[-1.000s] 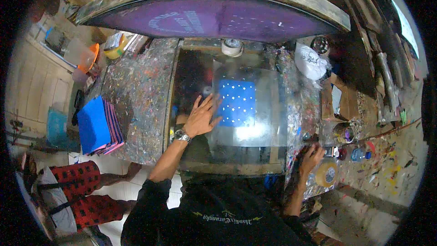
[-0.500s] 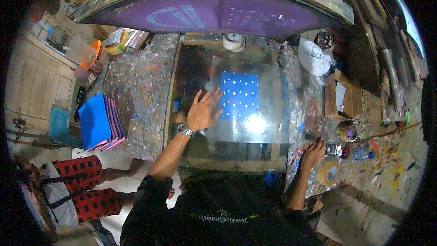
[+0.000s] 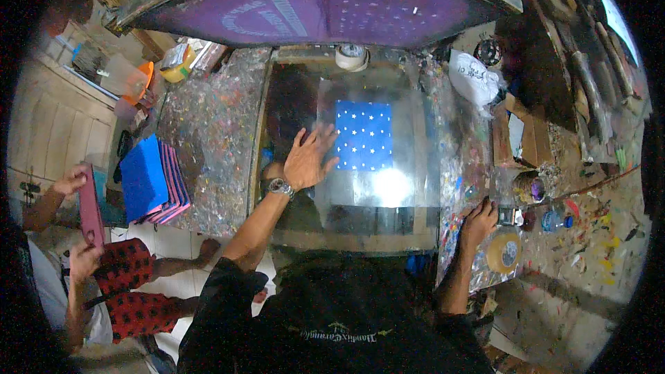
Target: The person applies adhesive tape to the edges of a screen, packs fabric pieces into a plastic bag, and then uses a squeegee to spread white ink across a screen for printing.
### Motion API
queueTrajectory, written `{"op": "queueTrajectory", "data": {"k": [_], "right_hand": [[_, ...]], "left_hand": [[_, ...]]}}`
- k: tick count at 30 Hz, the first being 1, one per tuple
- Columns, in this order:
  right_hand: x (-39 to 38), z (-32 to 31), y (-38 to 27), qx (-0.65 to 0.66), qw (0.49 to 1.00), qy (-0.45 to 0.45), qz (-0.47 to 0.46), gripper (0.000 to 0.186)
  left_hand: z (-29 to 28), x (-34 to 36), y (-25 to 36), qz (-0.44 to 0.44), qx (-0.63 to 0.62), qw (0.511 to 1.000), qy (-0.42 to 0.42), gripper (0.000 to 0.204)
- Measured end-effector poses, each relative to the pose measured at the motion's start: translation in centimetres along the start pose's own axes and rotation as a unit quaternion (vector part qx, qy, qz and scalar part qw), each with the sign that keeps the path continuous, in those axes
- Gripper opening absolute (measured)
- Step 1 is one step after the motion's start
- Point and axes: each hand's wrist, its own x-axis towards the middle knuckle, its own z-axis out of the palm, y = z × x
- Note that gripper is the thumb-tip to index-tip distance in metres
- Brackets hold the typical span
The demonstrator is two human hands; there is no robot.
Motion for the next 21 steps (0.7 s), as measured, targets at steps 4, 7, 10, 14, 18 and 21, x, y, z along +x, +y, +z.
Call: {"op": "queueTrajectory", "data": {"k": [4, 7, 10, 14, 18, 21], "right_hand": [[0.1, 0.3, 0.6, 0.01, 1.0, -0.013, 0.001, 0.036], [-0.1, 0.7, 0.8, 0.02, 1.0, -0.002, -0.006, 0.036], [0.3, 0.6, 0.5, 0.007, 1.0, -0.013, 0.0, 0.035], [0.5, 1.3, 1.2, 0.01, 1.0, -0.01, 0.003, 0.035], [0.2, 1.3, 1.3, 0.006, 1.0, -0.004, -0.006, 0.037], [0.1, 1.4, 1.0, 0.001, 1.0, -0.002, -0.014, 0.038]], "left_hand": [[-0.2, -0.1, 0.2, -0.005, -0.039, 0.999, 0.005, 0.065], [0.4, -0.4, -0.4, 0.002, -0.036, 0.999, -0.014, 0.065], [0.6, -0.2, -0.3, 0.01, -0.02, 1.0, 0.003, 0.065], [0.1, 0.1, 0.2, 0.007, -0.024, 1.0, 0.003, 0.065], [0.0, -0.2, 0.3, 0.005, -0.017, 1.0, -0.008, 0.066], [-0.2, -0.5, 0.0, 0.004, -0.016, 1.0, -0.011, 0.066]]}}
